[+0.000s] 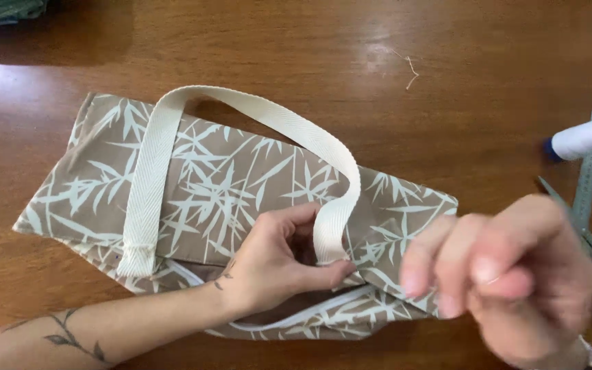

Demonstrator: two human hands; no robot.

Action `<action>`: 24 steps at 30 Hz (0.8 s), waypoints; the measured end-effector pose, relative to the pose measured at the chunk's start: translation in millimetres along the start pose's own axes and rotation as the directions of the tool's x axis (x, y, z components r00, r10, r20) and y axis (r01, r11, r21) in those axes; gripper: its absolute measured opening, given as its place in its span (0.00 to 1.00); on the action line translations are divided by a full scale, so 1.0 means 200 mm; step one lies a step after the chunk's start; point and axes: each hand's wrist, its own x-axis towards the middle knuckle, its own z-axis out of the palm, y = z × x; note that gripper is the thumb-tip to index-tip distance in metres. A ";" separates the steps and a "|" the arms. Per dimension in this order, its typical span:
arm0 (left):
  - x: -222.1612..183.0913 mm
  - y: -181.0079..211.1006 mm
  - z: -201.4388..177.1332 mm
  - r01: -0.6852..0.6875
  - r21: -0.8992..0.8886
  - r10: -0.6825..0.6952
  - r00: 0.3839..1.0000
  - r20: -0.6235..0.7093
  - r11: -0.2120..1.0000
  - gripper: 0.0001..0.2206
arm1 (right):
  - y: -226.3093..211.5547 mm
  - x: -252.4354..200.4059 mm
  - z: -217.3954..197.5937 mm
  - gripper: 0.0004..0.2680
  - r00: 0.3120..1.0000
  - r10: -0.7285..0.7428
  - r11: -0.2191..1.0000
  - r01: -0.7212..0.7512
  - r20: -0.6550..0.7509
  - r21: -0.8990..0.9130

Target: Hand sewing a strap onto a fabric bag using a needle and thread.

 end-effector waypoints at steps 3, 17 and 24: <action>0.00 0.02 0.01 -0.009 0.135 0.011 1.000 -0.018 0.991 0.11 | -0.11 -0.01 0.24 0.10 0.994 0.107 0.989 -0.106 0.002 0.104; 0.00 0.01 -0.11 -0.108 -0.002 0.108 0.992 0.060 0.994 0.07 | -0.11 0.04 -0.12 0.12 0.455 0.406 0.898 -0.038 0.792 -0.439; -0.05 0.07 -0.11 -0.190 0.128 0.184 0.981 0.055 0.973 0.06 | 0.12 0.22 -0.49 0.14 0.793 0.608 0.168 -0.073 0.045 -0.983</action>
